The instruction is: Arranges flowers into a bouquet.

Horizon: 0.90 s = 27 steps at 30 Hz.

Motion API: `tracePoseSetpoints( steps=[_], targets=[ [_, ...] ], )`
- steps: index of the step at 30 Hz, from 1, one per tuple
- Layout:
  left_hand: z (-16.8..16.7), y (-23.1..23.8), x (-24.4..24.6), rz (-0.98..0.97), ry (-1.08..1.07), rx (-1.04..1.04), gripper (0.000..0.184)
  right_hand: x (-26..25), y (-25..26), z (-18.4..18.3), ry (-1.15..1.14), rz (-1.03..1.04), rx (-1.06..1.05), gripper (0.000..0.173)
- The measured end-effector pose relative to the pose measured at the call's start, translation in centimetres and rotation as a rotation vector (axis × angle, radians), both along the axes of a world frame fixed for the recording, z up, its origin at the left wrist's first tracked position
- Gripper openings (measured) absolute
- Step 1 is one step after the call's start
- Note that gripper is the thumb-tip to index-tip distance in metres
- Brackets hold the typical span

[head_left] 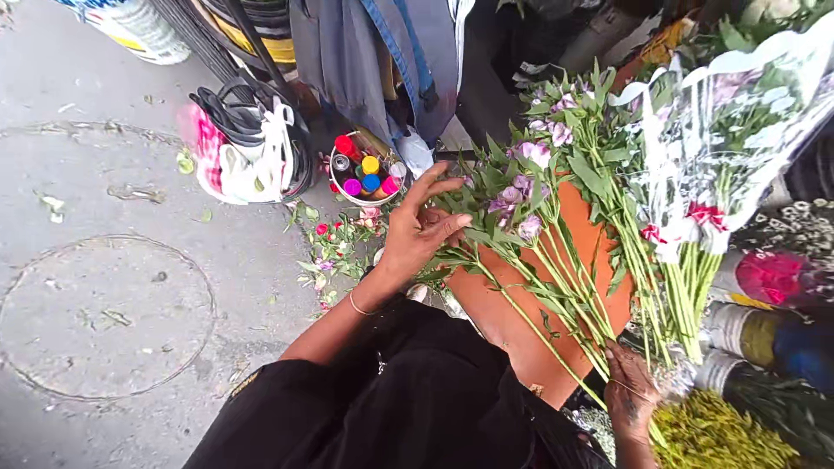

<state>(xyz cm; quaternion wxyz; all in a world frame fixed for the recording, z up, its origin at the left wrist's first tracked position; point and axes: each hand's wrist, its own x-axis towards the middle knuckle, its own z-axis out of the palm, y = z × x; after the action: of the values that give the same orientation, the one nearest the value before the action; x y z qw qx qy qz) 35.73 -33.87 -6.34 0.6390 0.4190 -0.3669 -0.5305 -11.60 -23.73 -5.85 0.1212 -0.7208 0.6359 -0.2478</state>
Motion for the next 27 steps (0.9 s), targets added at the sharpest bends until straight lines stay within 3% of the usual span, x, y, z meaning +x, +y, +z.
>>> tracePoseSetpoints(
  steps=[4,6,8,12,15,21,27],
  targets=[
    [-2.8,1.9,1.8,0.202,-0.098,0.063,0.046,0.2,-0.6,1.3,-0.07,0.0,0.067,0.039],
    [-3.6,2.7,2.3,0.24,-0.159,0.088,0.041,0.2,-0.7,3.7,-0.101,0.035,-0.001,0.03],
    [-4.1,3.2,2.3,0.263,-0.241,0.055,0.039,0.0,-1.0,6.7,-0.027,0.058,-0.086,0.023],
    [-5.0,2.5,1.3,0.384,-0.574,-0.117,0.036,-0.9,-1.0,11.2,0.2,0.005,-0.176,0.037],
    [-4.6,1.4,0.4,0.42,-0.653,-0.159,0.034,-1.3,-1.7,12.4,0.184,-0.005,-0.168,0.043],
    [-4.6,0.3,-0.3,0.423,-0.689,-0.164,0.032,1.2,-4.2,10.6,-0.086,0.078,-0.12,0.027],
    [-5.5,0.6,0.0,0.397,-0.71,-0.099,0.032,-0.2,-3.8,2.7,-0.273,0.005,0.17,0.023]
  ],
)
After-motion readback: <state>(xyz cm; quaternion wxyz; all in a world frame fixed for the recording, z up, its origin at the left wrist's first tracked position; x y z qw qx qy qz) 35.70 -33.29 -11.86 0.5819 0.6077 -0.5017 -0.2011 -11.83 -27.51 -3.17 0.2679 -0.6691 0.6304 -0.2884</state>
